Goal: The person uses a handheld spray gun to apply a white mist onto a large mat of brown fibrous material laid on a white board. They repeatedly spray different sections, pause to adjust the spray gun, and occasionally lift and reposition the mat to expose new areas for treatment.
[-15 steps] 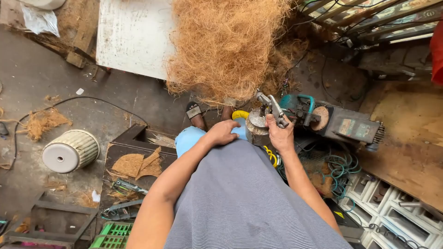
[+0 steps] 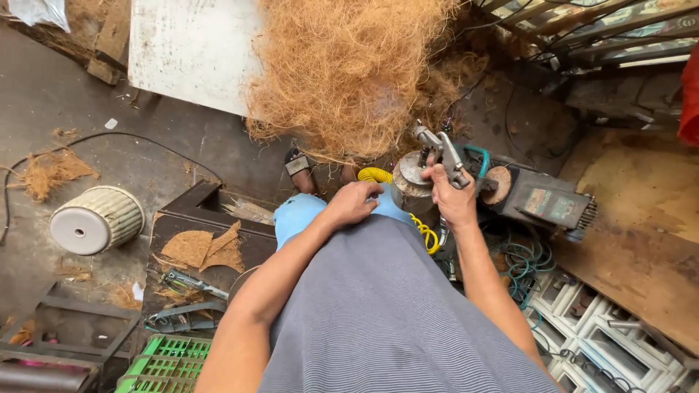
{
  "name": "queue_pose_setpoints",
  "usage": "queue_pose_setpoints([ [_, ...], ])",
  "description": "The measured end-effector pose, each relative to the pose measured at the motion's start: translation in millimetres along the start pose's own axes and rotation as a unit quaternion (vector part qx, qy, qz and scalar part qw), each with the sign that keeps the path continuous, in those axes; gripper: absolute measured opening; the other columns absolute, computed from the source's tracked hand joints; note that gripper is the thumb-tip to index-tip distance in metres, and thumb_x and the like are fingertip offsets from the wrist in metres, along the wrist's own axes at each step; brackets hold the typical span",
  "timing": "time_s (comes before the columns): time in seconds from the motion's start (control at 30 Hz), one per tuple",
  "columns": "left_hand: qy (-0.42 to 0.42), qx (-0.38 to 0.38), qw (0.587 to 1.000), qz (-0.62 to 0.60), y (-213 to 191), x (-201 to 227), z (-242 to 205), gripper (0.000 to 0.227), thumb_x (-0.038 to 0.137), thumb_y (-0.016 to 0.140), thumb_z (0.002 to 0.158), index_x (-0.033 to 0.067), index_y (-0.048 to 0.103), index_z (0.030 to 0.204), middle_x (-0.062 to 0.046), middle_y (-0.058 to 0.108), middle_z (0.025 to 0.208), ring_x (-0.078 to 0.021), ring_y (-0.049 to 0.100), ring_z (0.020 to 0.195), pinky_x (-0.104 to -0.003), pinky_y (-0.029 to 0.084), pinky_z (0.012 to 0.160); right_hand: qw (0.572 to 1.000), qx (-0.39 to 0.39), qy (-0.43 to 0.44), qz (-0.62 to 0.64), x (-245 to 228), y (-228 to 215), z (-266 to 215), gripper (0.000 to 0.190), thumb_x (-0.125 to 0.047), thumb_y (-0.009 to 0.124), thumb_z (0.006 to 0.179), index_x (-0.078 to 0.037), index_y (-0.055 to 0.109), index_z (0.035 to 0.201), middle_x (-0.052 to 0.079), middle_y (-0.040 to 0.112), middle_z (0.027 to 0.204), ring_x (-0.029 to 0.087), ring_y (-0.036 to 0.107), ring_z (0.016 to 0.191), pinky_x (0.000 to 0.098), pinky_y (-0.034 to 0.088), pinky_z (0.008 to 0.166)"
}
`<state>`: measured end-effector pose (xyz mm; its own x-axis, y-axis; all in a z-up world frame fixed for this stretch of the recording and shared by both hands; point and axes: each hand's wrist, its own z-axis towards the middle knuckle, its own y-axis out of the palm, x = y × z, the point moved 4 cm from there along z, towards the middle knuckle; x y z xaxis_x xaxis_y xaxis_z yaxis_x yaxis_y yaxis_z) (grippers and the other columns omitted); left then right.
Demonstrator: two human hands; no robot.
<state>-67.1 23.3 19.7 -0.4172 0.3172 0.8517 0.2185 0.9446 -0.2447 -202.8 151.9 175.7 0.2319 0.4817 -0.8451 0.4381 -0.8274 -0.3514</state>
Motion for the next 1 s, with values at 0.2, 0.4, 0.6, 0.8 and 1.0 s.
queue_pose_setpoints([
  [0.2, 0.133, 0.264, 0.928, -0.225, -98.8, 152.4, -13.4, 0.045, 0.033, 0.076, 0.09, 0.0155, 0.064, 0.129, -0.01, 0.069, 0.113, -0.0278, 0.068, 0.106, -0.042, 0.058, 0.091, 0.969, -0.08, -0.18, 0.151, -38.0, -42.2, -18.1, 0.04, -0.038, 0.063, 0.096, 0.001, 0.064, 0.091, 0.026, 0.071, 0.105, 0.007, 0.053, 0.048, 0.0238, 0.044, 0.05],
  [0.4, 0.318, 0.233, 0.877, -0.275, -105.8, 276.9, -39.2, 0.034, 0.025, 0.073, 0.092, 0.0139, 0.066, 0.124, -0.007, 0.07, 0.117, -0.0269, 0.072, 0.105, -0.04, 0.058, 0.093, 0.938, -0.133, -0.188, 0.26, -47.0, -107.0, -35.8, 0.093, -0.073, 0.053, 0.085, 0.009, 0.055, 0.126, 0.012, 0.063, 0.068, 0.008, 0.048, 0.045, 0.0206, 0.046, 0.051],
  [0.6, 0.348, 0.202, 0.862, -0.307, -105.6, 315.8, -49.7, 0.026, 0.024, 0.073, 0.094, 0.0163, 0.07, 0.119, -0.003, 0.073, 0.112, -0.023, 0.074, 0.102, -0.035, 0.06, 0.091, 0.908, -0.153, -0.228, 0.316, -39.3, -128.4, -50.2, 0.11, -0.084, 0.056, 0.074, 0.012, 0.053, 0.128, 0.018, 0.069, 0.086, 0.011, 0.052, 0.044, 0.0192, 0.046, 0.045],
  [0.8, 0.374, 0.212, 0.839, -0.333, -110.0, 328.9, -63.8, 0.017, 0.011, 0.073, 0.093, 0.0132, 0.073, 0.11, -0.007, 0.075, 0.101, -0.0263, 0.076, 0.095, -0.036, 0.061, 0.084, 0.873, -0.074, -0.276, 0.395, -49.7, -115.7, -62.5, 0.071, -0.065, 0.07, 0.079, 0.002, 0.068, 0.103, 0.039, 0.067, 0.095, 0.017, 0.049, 0.031, 0.0243, 0.044, 0.028],
  [1.0, 0.387, 0.236, 0.835, -0.312, -110.9, 321.6, -61.7, 0.009, 0.01, 0.074, 0.091, 0.0114, 0.074, 0.1, -0.006, 0.074, 0.095, -0.0252, 0.075, 0.089, -0.035, 0.061, 0.08, 0.865, -0.049, -0.294, 0.404, -72.0, -100.3, -60.3, 0.066, -0.057, 0.073, 0.079, 0.007, 0.066, 0.094, 0.042, 0.064, 0.084, 0.019, 0.047, 0.027, 0.0262, 0.042, 0.025],
])
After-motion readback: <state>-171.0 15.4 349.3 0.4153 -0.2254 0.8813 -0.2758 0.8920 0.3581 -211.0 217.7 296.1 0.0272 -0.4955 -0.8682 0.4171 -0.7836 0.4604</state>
